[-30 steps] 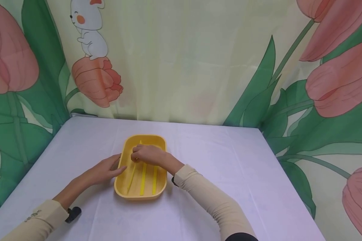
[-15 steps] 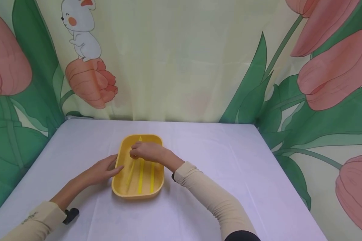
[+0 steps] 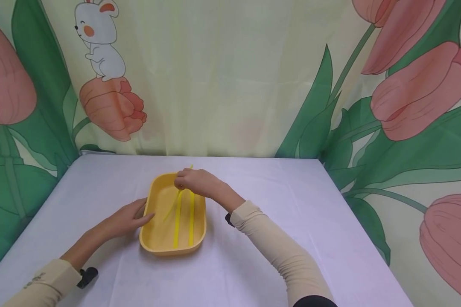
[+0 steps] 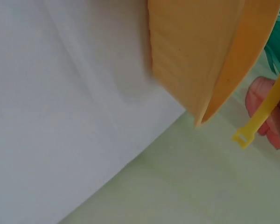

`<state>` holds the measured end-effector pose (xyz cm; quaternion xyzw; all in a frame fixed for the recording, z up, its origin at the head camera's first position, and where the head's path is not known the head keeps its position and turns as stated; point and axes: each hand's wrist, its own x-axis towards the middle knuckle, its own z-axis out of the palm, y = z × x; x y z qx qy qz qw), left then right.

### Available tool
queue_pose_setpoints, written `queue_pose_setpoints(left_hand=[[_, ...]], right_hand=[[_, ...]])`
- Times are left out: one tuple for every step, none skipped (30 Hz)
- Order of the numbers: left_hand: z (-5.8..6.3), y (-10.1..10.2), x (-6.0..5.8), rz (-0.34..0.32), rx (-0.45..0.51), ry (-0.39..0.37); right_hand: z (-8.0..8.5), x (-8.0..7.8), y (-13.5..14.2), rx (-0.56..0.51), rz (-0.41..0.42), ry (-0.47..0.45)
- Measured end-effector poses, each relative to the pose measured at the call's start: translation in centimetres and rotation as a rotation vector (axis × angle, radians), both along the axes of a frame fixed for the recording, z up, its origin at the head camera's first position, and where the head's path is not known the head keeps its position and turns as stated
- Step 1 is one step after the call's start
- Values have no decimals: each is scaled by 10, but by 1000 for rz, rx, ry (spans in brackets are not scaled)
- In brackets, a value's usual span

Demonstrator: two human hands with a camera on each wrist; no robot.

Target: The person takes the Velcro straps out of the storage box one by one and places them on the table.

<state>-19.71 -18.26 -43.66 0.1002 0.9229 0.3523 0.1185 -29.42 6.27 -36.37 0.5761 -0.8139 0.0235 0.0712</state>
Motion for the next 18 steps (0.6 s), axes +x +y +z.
queue_pose_setpoints(left_hand=[[1, 0, 0, 1, -2, 0], [1, 0, 1, -2, -4, 5], [2, 0, 1, -4, -3, 8], [3, 0, 1, -2, -3, 11], [3, 0, 1, -6, -3, 15], [3, 0, 2, -10, -6, 21], [4, 0, 2, -15, -10, 30], [4, 0, 2, -19, -11, 38], [4, 0, 2, -21, -12, 43], [4, 0, 2, -22, -16, 48], [4, 0, 2, -27, -15, 54], [4, -1, 2, -29, -13, 61], [3, -1, 2, -30, -9, 67], [3, -1, 2, -33, -5, 71], [2, -2, 2, -35, -1, 75], [2, -2, 2, -35, 3, 76], [2, -2, 2, -36, 8, 79], [1, -2, 2, -35, 11, 79]], right_hand=[[1, -1, 3, 0, -9, -7], [2, -2, 6, 0, -20, -13], [3, -2, 9, -2, -30, -12], [4, -3, 12, -6, -40, -15], [5, -4, 15, -9, -52, -17], [5, -4, 18, -12, -65, -16], [6, -5, 21, -12, -80, -17], [6, -5, 24, -12, -94, -16], [6, -6, 27, -10, -105, -16], [6, -6, 30, -7, -118, -16], [6, -7, 34, -8, -126, -20], [6, -7, 37, -10, -132, -21], [6, -8, 39, -12, -136, -23], [6, -8, 42, -16, -139, -25], [5, -8, 44, -20, -143, -29], [5, -8, 47, -25, -145, -33], [5, -9, 49, -31, -147, -38], [5, -9, 51, -33, -151, -38]])
